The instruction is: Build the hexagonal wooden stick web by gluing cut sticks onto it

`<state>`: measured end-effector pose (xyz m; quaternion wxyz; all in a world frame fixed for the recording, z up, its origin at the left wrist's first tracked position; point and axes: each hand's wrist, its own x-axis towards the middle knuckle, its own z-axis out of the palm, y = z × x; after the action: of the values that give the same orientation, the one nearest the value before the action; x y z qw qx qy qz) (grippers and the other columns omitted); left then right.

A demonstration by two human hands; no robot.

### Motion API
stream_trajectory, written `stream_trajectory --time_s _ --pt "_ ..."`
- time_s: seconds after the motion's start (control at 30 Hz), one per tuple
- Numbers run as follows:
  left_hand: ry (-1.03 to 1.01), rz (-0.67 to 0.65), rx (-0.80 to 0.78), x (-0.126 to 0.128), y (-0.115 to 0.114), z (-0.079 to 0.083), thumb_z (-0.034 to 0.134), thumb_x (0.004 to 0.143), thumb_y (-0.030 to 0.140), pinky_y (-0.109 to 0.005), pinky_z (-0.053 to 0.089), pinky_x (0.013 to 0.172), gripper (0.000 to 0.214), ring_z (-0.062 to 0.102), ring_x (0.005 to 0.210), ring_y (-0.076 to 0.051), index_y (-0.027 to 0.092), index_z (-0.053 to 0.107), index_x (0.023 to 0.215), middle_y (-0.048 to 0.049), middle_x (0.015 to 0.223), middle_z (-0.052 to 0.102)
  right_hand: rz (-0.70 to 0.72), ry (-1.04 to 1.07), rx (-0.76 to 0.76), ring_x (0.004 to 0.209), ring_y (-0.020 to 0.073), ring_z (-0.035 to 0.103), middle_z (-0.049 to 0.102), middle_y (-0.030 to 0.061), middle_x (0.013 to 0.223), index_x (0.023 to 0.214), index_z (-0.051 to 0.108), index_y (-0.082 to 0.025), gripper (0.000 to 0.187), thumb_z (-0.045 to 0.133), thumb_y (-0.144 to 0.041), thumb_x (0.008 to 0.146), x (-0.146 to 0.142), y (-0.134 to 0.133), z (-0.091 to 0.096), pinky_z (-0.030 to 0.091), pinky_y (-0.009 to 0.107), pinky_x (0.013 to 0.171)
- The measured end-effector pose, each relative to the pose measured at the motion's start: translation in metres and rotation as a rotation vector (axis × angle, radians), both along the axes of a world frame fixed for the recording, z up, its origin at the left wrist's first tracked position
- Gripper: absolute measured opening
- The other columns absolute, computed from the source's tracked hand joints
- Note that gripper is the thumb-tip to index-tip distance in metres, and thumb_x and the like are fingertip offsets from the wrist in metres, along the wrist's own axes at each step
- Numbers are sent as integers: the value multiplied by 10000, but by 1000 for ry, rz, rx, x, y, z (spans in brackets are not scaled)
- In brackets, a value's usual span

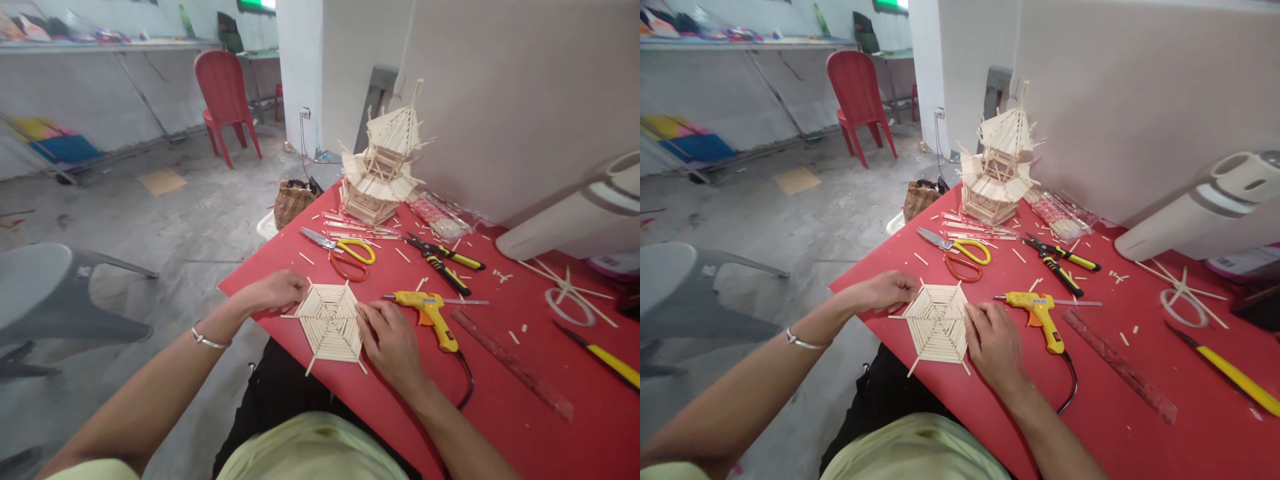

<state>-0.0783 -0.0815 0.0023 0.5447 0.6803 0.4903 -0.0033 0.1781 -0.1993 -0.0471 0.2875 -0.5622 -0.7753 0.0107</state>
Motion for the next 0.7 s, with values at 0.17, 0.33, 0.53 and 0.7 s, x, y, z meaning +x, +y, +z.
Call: stream_trajectory --time_s 0.17,0.33,0.53,0.7 --pt "6 -27 17 0 1 1 518 787 235 -224 307 416 215 402 368 -100 205 466 581 40 422 480 15 -23 -13 930 229 597 664 101 998 1175 675 -159 267 485 -259 1016 0 0 2 498 371 839" --pt "54 -30 91 1 -5 5 489 861 311 -226 323 447 265 430 396 -105 202 479 620 28 466 523 39 -33 -18 1082 259 587 678 113 1181 1259 637 -161 306 470 -244 1016 1 1 -2 462 438 977" --pt "-14 88 346 -11 -18 -8 502 905 327 -229 438 586 232 587 610 -143 184 655 1006 -3 713 673 15 -47 -48 1159 265 578 680 96 1277 1300 625 -187 332 464 -276 1023 0 1 -4 435 457 1023" --pt "-94 20 544 -21 -24 -17 503 962 340 -268 468 838 304 652 946 -191 211 716 1136 -71 1063 737 14 -67 -56 1163 261 575 681 96 1282 1300 628 -179 335 465 -271 1022 -1 1 -2 437 445 1010"
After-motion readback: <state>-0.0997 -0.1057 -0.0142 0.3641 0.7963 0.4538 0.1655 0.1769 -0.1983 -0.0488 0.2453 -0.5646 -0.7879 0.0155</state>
